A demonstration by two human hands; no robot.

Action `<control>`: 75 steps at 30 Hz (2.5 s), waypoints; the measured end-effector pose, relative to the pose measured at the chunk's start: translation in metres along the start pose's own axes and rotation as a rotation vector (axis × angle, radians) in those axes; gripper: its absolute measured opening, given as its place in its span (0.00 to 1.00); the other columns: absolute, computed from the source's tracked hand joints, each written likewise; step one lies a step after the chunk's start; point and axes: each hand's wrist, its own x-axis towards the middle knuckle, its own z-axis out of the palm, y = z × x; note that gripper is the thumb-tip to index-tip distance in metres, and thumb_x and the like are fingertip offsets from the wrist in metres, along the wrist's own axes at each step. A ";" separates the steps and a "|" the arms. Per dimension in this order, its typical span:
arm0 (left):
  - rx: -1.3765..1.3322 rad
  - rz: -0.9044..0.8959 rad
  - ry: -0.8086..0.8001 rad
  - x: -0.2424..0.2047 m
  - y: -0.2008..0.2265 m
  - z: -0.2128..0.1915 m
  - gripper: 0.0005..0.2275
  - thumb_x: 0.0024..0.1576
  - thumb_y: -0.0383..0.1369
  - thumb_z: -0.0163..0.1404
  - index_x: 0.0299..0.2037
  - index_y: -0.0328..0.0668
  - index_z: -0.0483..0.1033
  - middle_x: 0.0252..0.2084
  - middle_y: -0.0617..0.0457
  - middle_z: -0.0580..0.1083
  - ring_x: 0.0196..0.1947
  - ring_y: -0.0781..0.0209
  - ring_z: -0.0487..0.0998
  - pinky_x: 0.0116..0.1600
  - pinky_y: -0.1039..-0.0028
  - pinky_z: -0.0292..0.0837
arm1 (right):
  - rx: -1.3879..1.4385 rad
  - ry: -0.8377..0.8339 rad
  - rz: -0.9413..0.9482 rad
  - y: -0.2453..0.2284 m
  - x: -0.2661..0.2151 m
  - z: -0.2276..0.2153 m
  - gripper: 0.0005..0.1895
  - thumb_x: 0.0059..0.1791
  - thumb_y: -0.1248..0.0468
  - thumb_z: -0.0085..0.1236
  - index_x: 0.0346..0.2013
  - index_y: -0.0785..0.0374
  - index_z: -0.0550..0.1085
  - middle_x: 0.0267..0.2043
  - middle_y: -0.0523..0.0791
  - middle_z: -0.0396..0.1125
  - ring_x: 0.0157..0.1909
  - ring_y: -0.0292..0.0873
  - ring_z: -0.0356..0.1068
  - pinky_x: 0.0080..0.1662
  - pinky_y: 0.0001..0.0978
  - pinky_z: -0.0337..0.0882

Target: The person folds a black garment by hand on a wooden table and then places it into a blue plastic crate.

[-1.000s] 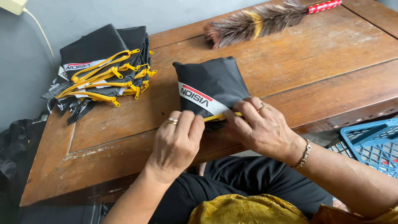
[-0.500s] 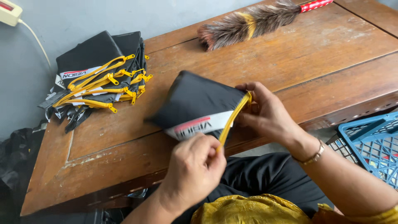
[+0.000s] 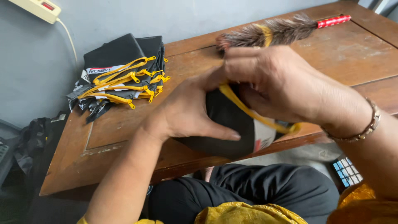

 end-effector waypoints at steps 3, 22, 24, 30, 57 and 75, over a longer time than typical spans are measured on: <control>-0.071 -0.027 0.306 -0.007 -0.009 0.032 0.31 0.40 0.48 0.68 0.53 0.47 0.71 0.47 0.58 0.77 0.48 0.63 0.78 0.53 0.71 0.74 | -0.121 -0.001 0.061 0.001 0.015 -0.007 0.24 0.46 0.77 0.45 0.56 0.59 0.72 0.45 0.44 0.73 0.32 0.43 0.69 0.37 0.35 0.68; -0.177 0.125 0.691 -0.022 -0.011 0.075 0.32 0.51 0.42 0.63 0.62 0.32 0.66 0.59 0.43 0.75 0.57 0.53 0.80 0.64 0.68 0.76 | -0.418 -0.005 0.012 0.012 -0.061 0.025 0.21 0.53 0.50 0.49 0.59 0.44 0.74 0.57 0.34 0.71 0.61 0.49 0.63 0.63 0.56 0.53; -0.152 0.182 0.680 -0.019 -0.008 0.077 0.28 0.55 0.42 0.60 0.61 0.33 0.68 0.57 0.44 0.76 0.55 0.50 0.81 0.63 0.67 0.77 | -0.404 -0.019 0.014 0.012 -0.061 0.021 0.20 0.52 0.50 0.49 0.59 0.44 0.75 0.57 0.33 0.72 0.59 0.49 0.63 0.61 0.55 0.53; -0.083 0.272 0.731 -0.014 -0.001 0.093 0.24 0.55 0.36 0.62 0.57 0.29 0.71 0.58 0.37 0.76 0.58 0.44 0.82 0.67 0.63 0.78 | -0.247 -0.170 0.021 0.007 -0.054 0.005 0.16 0.52 0.51 0.50 0.51 0.44 0.80 0.52 0.31 0.74 0.55 0.44 0.64 0.53 0.49 0.53; -0.198 0.248 0.796 -0.038 0.000 0.087 0.02 0.61 0.26 0.54 0.42 0.39 0.77 0.46 0.44 0.80 0.52 0.43 0.84 0.66 0.56 0.80 | -0.082 -0.187 0.200 0.036 -0.080 -0.001 0.14 0.50 0.51 0.54 0.42 0.48 0.84 0.44 0.43 0.65 0.42 0.46 0.62 0.45 0.39 0.65; 0.149 0.076 0.792 -0.033 0.003 0.087 0.11 0.65 0.32 0.47 0.53 0.33 0.76 0.59 0.34 0.75 0.62 0.35 0.78 0.67 0.56 0.75 | -0.351 0.049 -0.073 -0.064 -0.029 0.053 0.17 0.56 0.61 0.49 0.57 0.66 0.71 0.45 0.49 0.62 0.35 0.51 0.66 0.38 0.40 0.68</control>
